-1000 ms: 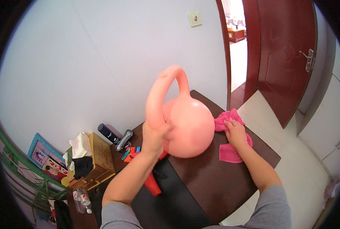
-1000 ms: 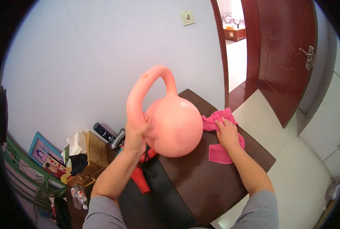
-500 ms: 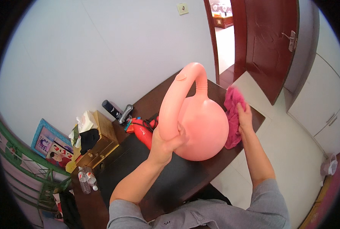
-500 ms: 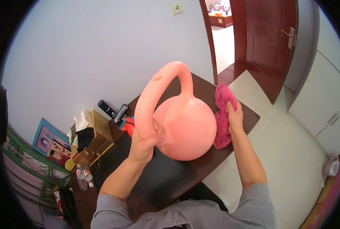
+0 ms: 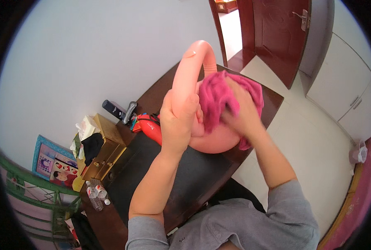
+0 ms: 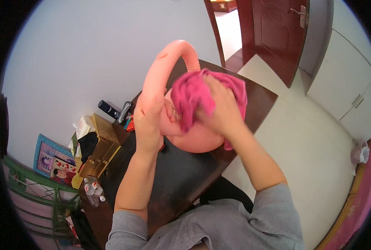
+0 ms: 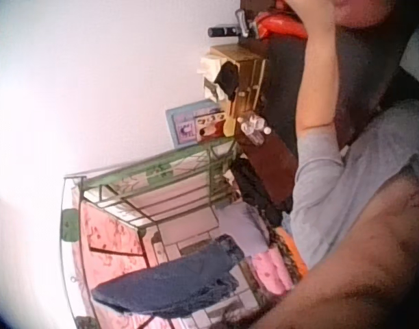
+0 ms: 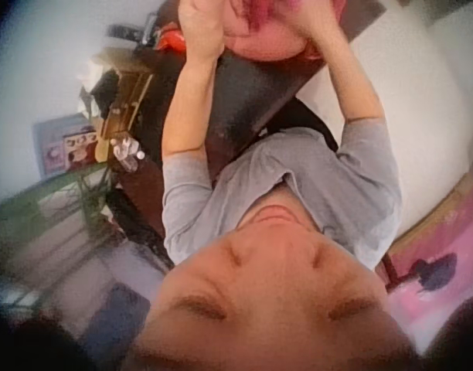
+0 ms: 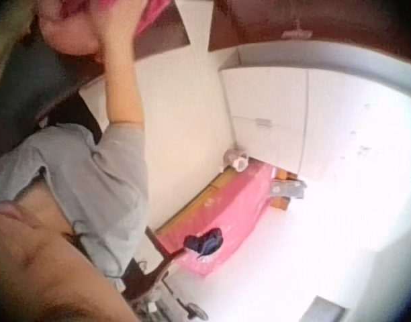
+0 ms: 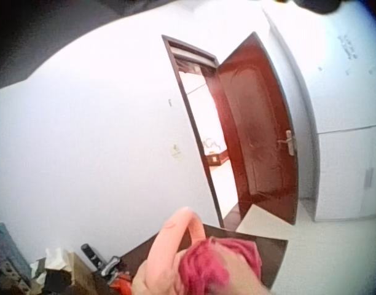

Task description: The person cleans a wooden desk and a pink kettlebell using a pink cloth. They first wipe the desk surface, then pick up the kettlebell and wipe it thoroughly on all sides before placing it back down and wiping the desk again.

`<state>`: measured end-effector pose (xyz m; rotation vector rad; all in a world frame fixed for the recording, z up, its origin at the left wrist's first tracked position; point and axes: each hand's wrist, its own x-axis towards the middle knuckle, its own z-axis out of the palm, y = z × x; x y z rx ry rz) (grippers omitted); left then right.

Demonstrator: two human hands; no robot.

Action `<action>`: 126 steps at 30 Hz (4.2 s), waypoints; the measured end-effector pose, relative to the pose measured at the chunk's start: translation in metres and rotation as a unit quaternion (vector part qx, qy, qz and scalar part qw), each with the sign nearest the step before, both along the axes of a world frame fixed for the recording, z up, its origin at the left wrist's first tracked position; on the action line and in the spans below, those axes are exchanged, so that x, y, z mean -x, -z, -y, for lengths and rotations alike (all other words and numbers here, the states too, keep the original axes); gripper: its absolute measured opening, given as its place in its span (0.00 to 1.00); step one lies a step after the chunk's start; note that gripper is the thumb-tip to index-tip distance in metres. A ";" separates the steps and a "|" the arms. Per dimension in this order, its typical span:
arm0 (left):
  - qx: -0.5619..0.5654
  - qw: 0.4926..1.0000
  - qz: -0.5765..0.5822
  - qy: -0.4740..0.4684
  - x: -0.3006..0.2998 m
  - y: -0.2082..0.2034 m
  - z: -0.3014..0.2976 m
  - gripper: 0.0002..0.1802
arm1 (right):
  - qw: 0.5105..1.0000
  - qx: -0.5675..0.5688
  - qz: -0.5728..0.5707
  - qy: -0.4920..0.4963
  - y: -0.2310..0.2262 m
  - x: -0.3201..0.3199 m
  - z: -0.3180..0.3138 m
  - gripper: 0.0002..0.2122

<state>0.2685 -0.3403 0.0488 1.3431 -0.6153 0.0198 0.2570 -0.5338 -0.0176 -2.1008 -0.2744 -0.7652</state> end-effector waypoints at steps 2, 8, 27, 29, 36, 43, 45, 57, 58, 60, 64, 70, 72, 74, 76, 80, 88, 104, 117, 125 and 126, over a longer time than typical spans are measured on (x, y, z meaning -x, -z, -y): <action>0.012 1.000 0.016 0.007 -0.003 0.002 0.002 0.15 | 0.967 -0.182 -0.158 -0.084 -0.011 -0.031 0.030 0.28; 0.026 1.000 0.006 -0.005 0.003 0.006 0.012 0.22 | 0.761 -0.556 -0.269 -0.200 0.099 -0.081 0.084 0.34; -0.026 0.987 0.131 -0.090 0.049 0.043 0.059 0.31 | 0.851 -0.514 0.072 -0.075 0.081 0.078 -0.002 0.20; -0.054 0.985 0.148 -0.065 0.047 0.045 0.047 0.30 | 0.855 -0.479 0.152 -0.128 0.027 0.085 0.003 0.24; -0.012 0.931 0.285 -0.227 0.077 0.027 -0.020 0.29 | 0.984 0.139 0.091 -0.061 -0.125 0.046 -0.037 0.18; -0.014 0.929 0.284 -0.238 0.078 0.012 -0.066 0.19 | 0.905 0.411 -0.107 -0.008 -0.179 -0.063 -0.037 0.19; -0.055 0.930 0.265 -0.249 0.069 0.023 -0.063 0.18 | 0.904 0.368 -0.206 -0.067 -0.181 -0.105 -0.022 0.24; -0.285 0.880 0.253 -0.283 0.028 0.120 -0.015 0.38 | 0.895 0.442 -0.052 -0.031 -0.168 -0.077 -0.040 0.15; -0.261 0.897 0.244 -0.262 0.025 0.121 -0.019 0.36 | 0.909 0.415 -0.018 -0.032 -0.166 -0.061 -0.041 0.13; -0.214 0.923 0.228 -0.224 0.019 0.122 -0.032 0.31 | 0.930 0.364 0.043 -0.036 -0.163 -0.029 -0.046 0.10; -0.092 0.985 0.020 -0.146 0.041 0.097 -0.051 0.22 | 0.935 0.315 0.159 -0.012 -0.151 0.029 -0.059 0.06; 0.394 0.861 -0.270 0.173 0.085 0.043 -0.050 0.28 | 0.956 0.226 0.095 -0.160 -0.110 0.108 -0.101 0.12; 0.485 0.803 -0.241 0.247 0.080 0.074 -0.059 0.31 | 0.915 0.265 0.044 -0.301 -0.102 0.116 -0.109 0.16; 0.502 0.815 -0.219 0.188 0.081 0.055 -0.077 0.30 | 0.896 0.216 0.042 -0.386 -0.109 0.123 -0.093 0.21; 0.502 0.844 -0.162 0.099 0.077 0.038 -0.087 0.31 | 0.943 0.033 0.061 -0.326 -0.099 0.134 -0.048 0.24; 0.459 0.884 -0.092 -0.006 0.065 0.037 -0.065 0.31 | 0.956 -0.266 0.104 -0.062 -0.056 0.059 0.002 0.28; -0.320 0.866 0.327 -0.201 -0.006 0.046 0.003 0.27 | 0.933 -0.332 0.065 -0.121 0.029 0.029 -0.021 0.38; 0.064 0.973 -0.131 -0.181 -0.108 0.170 -0.036 0.33 | 0.967 -0.166 0.053 -0.187 0.019 0.031 -0.029 0.49; -0.213 0.867 0.224 -0.392 0.084 0.149 0.019 0.34 | 0.952 -0.241 0.080 -0.173 0.046 0.033 -0.017 0.41; -0.306 0.910 0.068 -0.270 -0.050 0.062 0.002 0.26 | 0.970 -0.184 0.119 -0.105 0.030 0.036 -0.038 0.43; -0.350 0.907 0.015 -0.234 -0.070 0.049 0.004 0.25 | 0.971 -0.175 0.123 -0.110 0.032 0.034 -0.034 0.43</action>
